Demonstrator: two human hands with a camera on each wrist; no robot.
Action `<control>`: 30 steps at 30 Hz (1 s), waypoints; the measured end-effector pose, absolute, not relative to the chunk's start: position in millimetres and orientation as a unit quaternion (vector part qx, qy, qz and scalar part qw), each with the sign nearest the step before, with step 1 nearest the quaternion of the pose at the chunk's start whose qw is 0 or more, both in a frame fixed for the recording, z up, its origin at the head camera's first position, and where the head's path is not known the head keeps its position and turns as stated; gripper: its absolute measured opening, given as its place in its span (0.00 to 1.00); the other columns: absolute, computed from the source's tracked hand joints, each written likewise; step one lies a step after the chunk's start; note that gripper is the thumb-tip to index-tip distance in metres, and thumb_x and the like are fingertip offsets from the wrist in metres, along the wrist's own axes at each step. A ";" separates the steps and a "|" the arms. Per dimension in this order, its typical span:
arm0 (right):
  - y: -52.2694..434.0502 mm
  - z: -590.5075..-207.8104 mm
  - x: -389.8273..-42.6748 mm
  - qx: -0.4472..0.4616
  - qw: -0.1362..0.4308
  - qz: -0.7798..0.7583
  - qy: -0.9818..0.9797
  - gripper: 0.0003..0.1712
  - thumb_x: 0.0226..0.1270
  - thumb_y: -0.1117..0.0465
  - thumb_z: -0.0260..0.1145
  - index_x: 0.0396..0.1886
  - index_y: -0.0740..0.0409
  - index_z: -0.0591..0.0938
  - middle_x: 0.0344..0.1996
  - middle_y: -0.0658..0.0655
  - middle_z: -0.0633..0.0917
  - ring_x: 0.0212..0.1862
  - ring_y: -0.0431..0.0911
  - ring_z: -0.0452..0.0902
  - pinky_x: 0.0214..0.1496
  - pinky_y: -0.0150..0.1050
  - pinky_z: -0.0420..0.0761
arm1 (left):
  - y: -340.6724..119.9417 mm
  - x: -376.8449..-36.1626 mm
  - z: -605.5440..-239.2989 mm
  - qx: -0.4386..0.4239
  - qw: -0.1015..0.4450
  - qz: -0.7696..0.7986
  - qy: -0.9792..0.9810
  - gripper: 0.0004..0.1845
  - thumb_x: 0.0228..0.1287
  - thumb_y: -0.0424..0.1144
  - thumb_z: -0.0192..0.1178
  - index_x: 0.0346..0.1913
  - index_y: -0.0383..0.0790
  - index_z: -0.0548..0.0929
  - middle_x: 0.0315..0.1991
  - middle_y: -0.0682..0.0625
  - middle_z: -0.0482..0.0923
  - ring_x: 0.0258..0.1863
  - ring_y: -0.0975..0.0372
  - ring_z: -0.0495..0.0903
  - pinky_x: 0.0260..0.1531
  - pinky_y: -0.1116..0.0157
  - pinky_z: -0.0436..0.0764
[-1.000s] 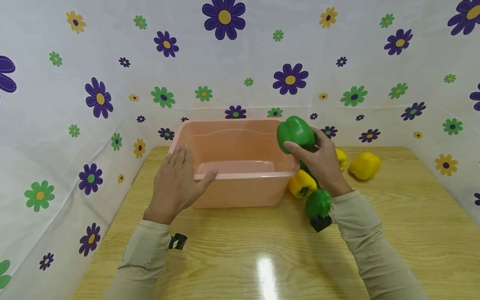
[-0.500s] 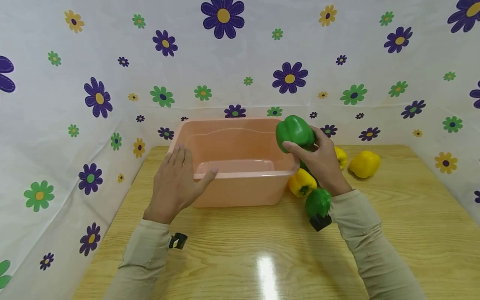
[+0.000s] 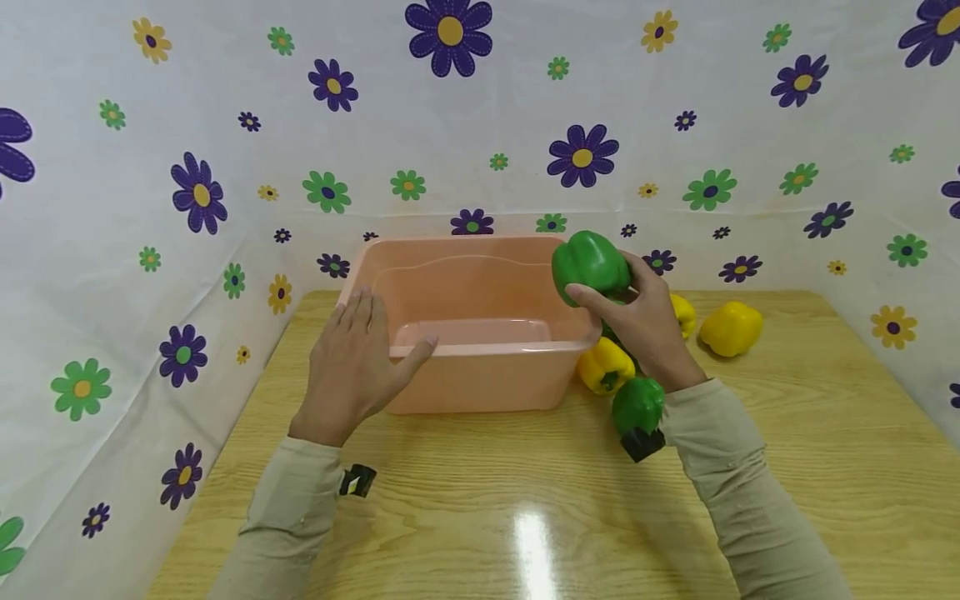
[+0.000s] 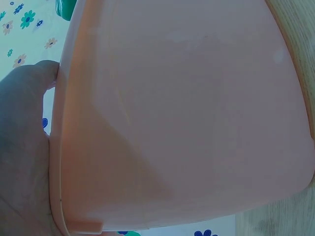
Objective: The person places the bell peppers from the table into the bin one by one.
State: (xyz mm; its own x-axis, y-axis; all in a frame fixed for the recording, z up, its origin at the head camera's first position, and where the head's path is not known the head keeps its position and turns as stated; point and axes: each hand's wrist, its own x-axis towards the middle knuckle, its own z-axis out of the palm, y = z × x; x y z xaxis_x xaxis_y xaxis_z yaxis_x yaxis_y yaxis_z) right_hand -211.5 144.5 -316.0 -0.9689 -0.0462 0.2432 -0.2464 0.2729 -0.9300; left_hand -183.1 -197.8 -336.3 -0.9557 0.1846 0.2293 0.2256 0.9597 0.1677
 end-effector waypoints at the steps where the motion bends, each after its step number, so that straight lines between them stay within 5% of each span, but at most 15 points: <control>1: 144.6 -315.9 -211.4 0.093 0.084 0.595 -0.794 0.44 0.66 0.48 0.73 0.76 0.57 0.65 0.64 0.60 0.75 0.58 0.55 0.74 0.63 0.51 0.78 | -197.8 -183.1 -336.3 -0.104 0.108 -0.097 -0.984 0.59 0.68 0.76 0.39 0.75 0.20 0.54 0.77 0.28 0.51 0.78 0.41 0.49 0.77 0.48 0.47; 30: 145.4 -311.1 -212.9 0.123 0.062 0.571 -0.809 0.46 0.64 0.51 0.75 0.77 0.56 0.65 0.62 0.60 0.76 0.55 0.55 0.75 0.61 0.50 0.78 | -197.5 -182.9 -335.5 -0.104 0.108 -0.098 -0.984 0.59 0.68 0.76 0.40 0.75 0.20 0.54 0.77 0.28 0.51 0.78 0.41 0.49 0.77 0.47 0.47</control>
